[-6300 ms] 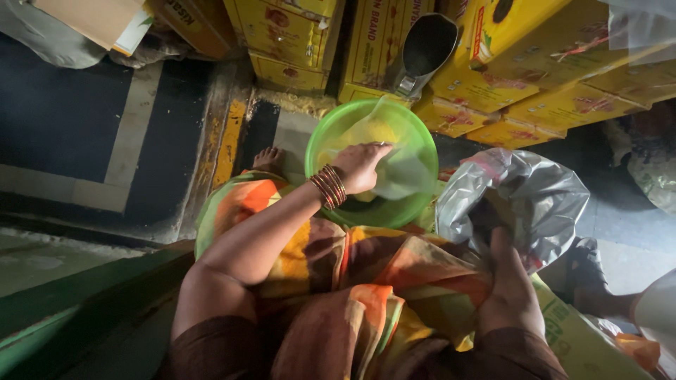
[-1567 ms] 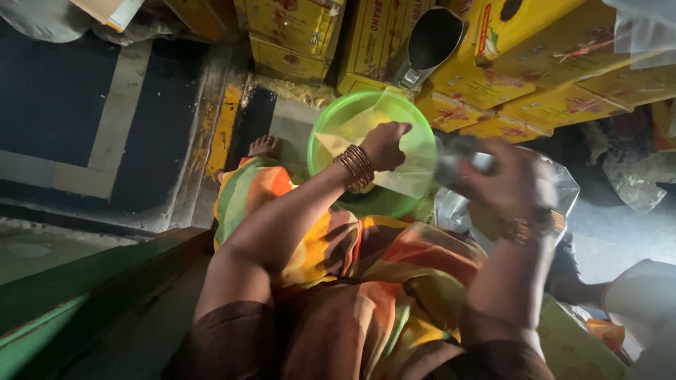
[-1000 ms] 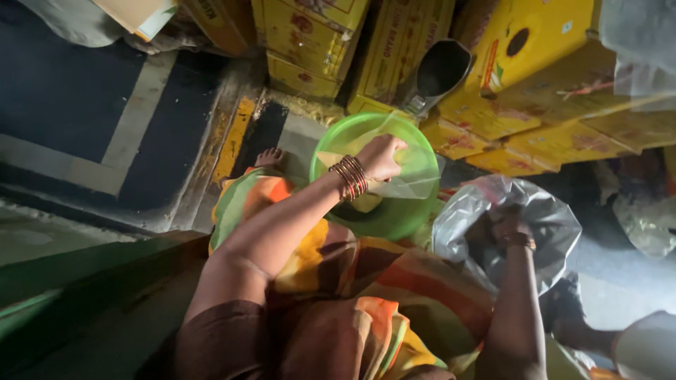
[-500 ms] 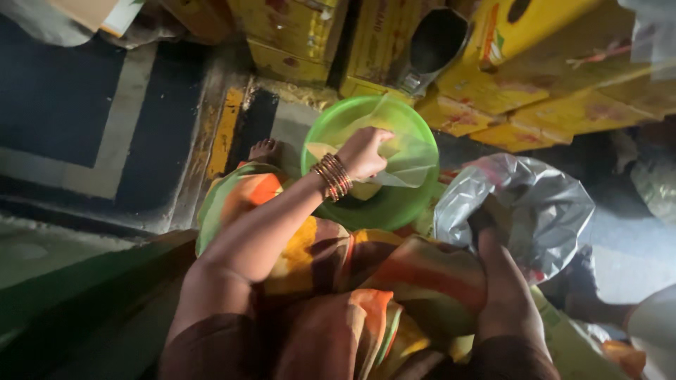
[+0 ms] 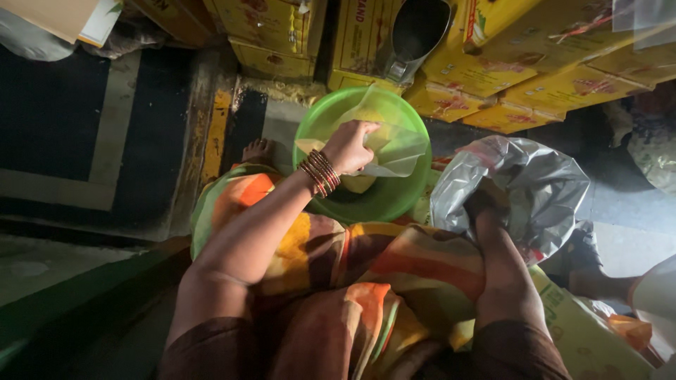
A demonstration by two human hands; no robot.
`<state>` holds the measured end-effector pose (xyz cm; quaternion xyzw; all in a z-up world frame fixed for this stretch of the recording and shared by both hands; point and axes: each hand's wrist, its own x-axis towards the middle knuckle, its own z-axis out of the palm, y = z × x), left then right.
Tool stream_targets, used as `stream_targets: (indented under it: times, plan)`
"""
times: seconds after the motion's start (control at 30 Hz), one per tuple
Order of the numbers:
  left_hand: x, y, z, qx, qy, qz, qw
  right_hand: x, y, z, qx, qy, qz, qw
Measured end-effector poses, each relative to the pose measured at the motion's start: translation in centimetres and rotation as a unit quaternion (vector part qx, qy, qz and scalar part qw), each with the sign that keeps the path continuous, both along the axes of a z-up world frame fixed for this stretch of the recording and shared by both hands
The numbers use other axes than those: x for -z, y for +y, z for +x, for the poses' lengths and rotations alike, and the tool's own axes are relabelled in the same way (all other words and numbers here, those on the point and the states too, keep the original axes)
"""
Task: The person scoops a yellow grain from a large sack using a metal scoop and pours it into small plastic bags held open over a green basin. The person repeatedly fills the bags and places them into the basin.
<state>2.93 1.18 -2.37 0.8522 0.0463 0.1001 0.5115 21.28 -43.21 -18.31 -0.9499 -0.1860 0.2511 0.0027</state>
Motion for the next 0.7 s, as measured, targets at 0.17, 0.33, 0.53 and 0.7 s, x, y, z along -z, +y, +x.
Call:
stream_targets:
  times: [0.17, 0.33, 0.53, 0.7]
  plan:
    - [-1.1, -0.1, -0.3, 0.001, 0.081, -0.012, 0.997, 1.0, -0.1, 0.5, 0.018, 0.0, 0.01, 1.0]
    - [-0.9, -0.3, -0.4, 0.015, 0.117, -0.035, 0.992, 1.1, 0.4, 0.3, 0.045, 0.0, 0.024, 0.999]
    - [1.4, -0.7, -0.1, 0.001, -0.007, 0.042, 0.999, -0.7, 1.7, 0.6, 0.12, -0.052, 0.095, 0.987]
    - [1.4, -0.5, -0.6, -0.004, 0.025, 0.03, 0.999, -3.0, 0.4, -0.4, 0.236, -0.114, 0.204, 0.943]
